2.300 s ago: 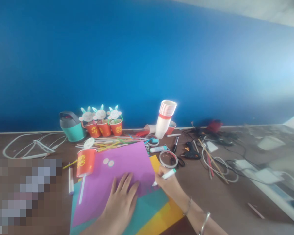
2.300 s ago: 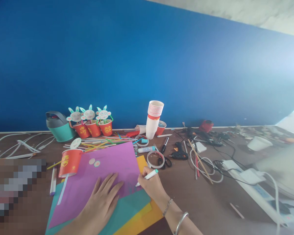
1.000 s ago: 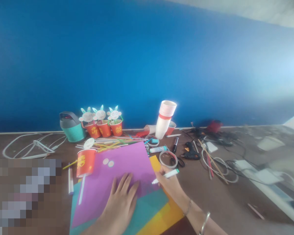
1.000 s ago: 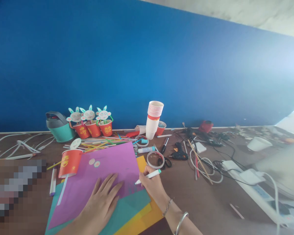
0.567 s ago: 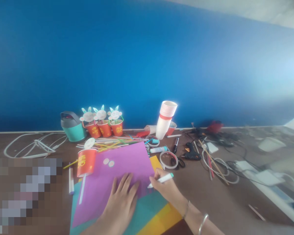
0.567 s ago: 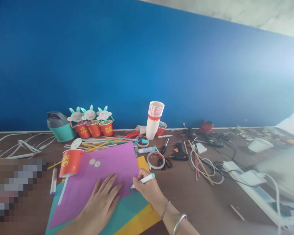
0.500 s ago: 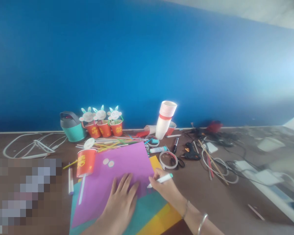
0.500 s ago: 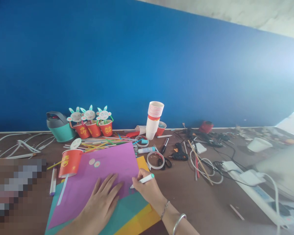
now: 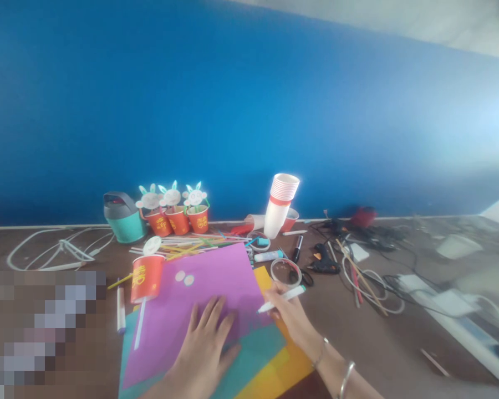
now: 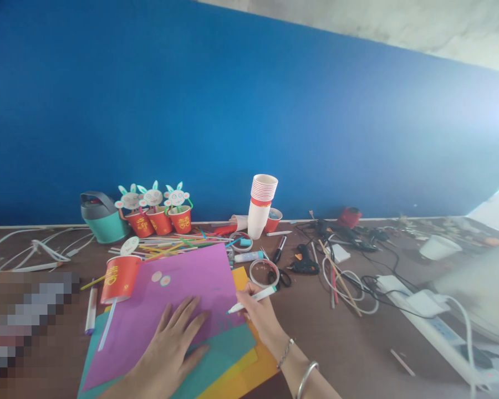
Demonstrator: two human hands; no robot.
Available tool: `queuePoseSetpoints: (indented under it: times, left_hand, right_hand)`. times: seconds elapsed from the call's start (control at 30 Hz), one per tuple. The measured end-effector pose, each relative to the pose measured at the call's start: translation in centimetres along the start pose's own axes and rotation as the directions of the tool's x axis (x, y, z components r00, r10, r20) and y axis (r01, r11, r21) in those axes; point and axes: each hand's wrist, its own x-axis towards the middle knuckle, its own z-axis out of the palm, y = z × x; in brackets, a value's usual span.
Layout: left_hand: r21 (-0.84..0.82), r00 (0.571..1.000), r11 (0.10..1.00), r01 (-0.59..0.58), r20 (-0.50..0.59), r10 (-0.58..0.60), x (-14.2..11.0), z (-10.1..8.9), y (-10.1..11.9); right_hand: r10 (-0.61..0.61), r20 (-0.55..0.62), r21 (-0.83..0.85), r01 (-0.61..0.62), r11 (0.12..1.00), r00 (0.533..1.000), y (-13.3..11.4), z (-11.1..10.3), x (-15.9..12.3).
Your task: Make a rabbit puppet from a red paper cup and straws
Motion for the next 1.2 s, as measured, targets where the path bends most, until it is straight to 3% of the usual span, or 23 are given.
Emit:
queuePoseSetpoints:
  times: [0.07, 0.17, 0.27, 0.33, 0.4, 0.57, 0.7, 0.87, 1.0, 1.2]
  left_hand:
    - [-0.026, 1.000, 1.000, 0.003, 0.009, -0.003, 0.1, -0.1, -0.2]
    - [-0.058, 1.000, 0.998, 0.008, 0.016, -0.008, 0.5, -0.2, -0.3]
    - [-0.072, 1.000, 0.997, 0.009, -0.015, -0.010, 0.7, -0.2, -0.4]
    - [-0.092, 0.998, 0.996, 0.006, -0.060, -0.011, 0.7, 0.0, -0.3]
    - [-0.117, 0.994, 0.993, 0.006, -0.106, -0.019, 0.8, 0.1, -0.3]
    - [-0.180, 0.988, 0.983, 0.022, -0.148, -0.050, 1.3, -0.1, -0.2]
    - [-0.227, 0.979, 0.968, 0.105, -0.145, -0.140, 1.3, -0.4, -0.3]
    - [-0.339, 0.961, 0.939, 0.063, -0.234, -0.149, 1.2, 0.1, -0.5]
    - [-0.378, 0.966, 0.924, 0.047, -0.220, -0.139, 1.4, 0.5, -0.4]
    - [-0.347, 0.981, 0.938, 0.010, -0.179, -0.076, 1.6, 0.7, -0.4]
  right_hand:
    - [-0.017, -0.001, 0.066, 0.017, 0.998, 1.000, -0.5, -0.4, -0.1]
    - [0.018, 0.015, 0.032, -0.019, 0.999, 1.000, -0.6, -0.7, -0.1]
    - [0.074, 0.015, -0.068, -0.073, 0.995, 0.997, -0.3, -0.8, 0.4]
    - [0.038, -0.014, -0.197, -0.040, 0.980, 0.999, -0.2, -1.1, 0.8]
    - [-0.057, -0.028, -0.392, 0.042, 0.919, 0.998, -0.3, -1.4, 1.3]
    - [-0.211, -0.013, -0.767, 0.126, 0.630, 0.977, -0.4, -2.1, 2.1]
    - [-0.196, -0.011, -0.838, 0.098, 0.537, 0.981, -0.2, -2.3, 2.5]
    - [-0.273, -0.042, -0.880, 0.094, 0.466, 0.961, -0.7, -3.7, 2.7]
    - [-0.279, -0.116, -0.930, -0.006, 0.368, 0.953, -1.5, -5.7, 3.0]
    - [-0.218, -0.253, -0.940, -0.186, 0.287, 0.943, -2.0, -7.8, 3.1]
